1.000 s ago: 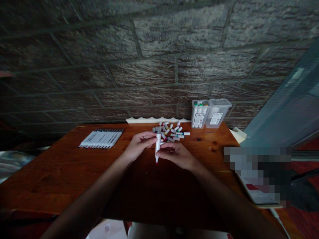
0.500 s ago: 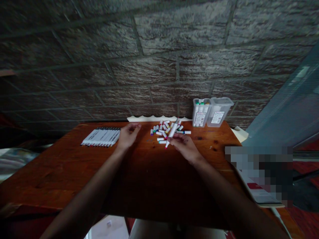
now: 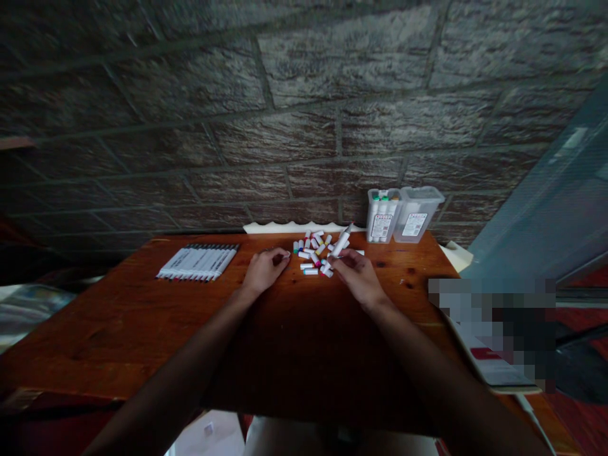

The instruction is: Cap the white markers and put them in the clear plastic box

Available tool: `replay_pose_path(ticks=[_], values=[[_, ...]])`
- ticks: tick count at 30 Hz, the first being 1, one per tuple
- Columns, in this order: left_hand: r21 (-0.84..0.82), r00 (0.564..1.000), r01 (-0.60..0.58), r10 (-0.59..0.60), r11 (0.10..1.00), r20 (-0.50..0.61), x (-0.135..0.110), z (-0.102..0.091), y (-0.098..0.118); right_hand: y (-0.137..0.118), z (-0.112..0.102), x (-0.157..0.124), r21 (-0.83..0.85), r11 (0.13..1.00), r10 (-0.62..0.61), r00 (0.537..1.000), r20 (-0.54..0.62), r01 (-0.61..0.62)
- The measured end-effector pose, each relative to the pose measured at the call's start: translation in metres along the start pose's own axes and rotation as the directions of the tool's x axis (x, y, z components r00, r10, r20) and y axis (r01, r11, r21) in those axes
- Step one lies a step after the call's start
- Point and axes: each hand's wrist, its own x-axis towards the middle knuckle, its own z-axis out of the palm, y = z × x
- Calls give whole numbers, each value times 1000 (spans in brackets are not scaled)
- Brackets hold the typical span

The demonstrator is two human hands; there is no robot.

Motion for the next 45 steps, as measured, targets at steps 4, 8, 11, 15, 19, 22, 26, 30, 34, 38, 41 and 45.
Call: replay_pose_path(ticks=[4,8,11,15,19,22,26,30,34,38,41,45], values=[[-46,1000,16,-17,999,-24,1,0,-6,1,-2,2,-24,999,-21,1000,-4,21],[12,999,28,-27,1000,-46,1,2,-6,1,-3,3,-53,997,-49,999,9,49],[25,998,3,-1,1000,-55,2,3,-3,1,-3,4,-45,998,-48,999,0,48],[-101,998,-43,38,994,-53,4,5,-3,0,-3,7,-26,999,-47,999,-21,47],[-254,998,-57,50,966,-37,5,8,-3,-4,-5,6,32,997,-64,998,-4,64],[-268,998,-60,59,962,-13,4,8,0,-8,-5,5,62,996,-69,997,16,68],[-151,997,-72,66,986,-47,3,8,8,-12,-5,3,61,996,-61,998,17,60],[-53,988,-83,75,995,-134,5,11,12,-13,-3,3,56,998,-41,999,-3,41],[-65,990,-79,71,995,-121,9,13,9,-12,-3,4,92,995,-44,999,12,42],[-118,989,-80,65,990,-130,8,15,5,-10,-5,6,122,990,-73,997,38,68],[-168,989,-51,27,985,-142,8,15,2,-11,-6,7,107,991,-83,996,22,80],[-55,996,32,-36,998,-77,21,6,4,-15,-6,6,94,993,-74,997,-5,74]])
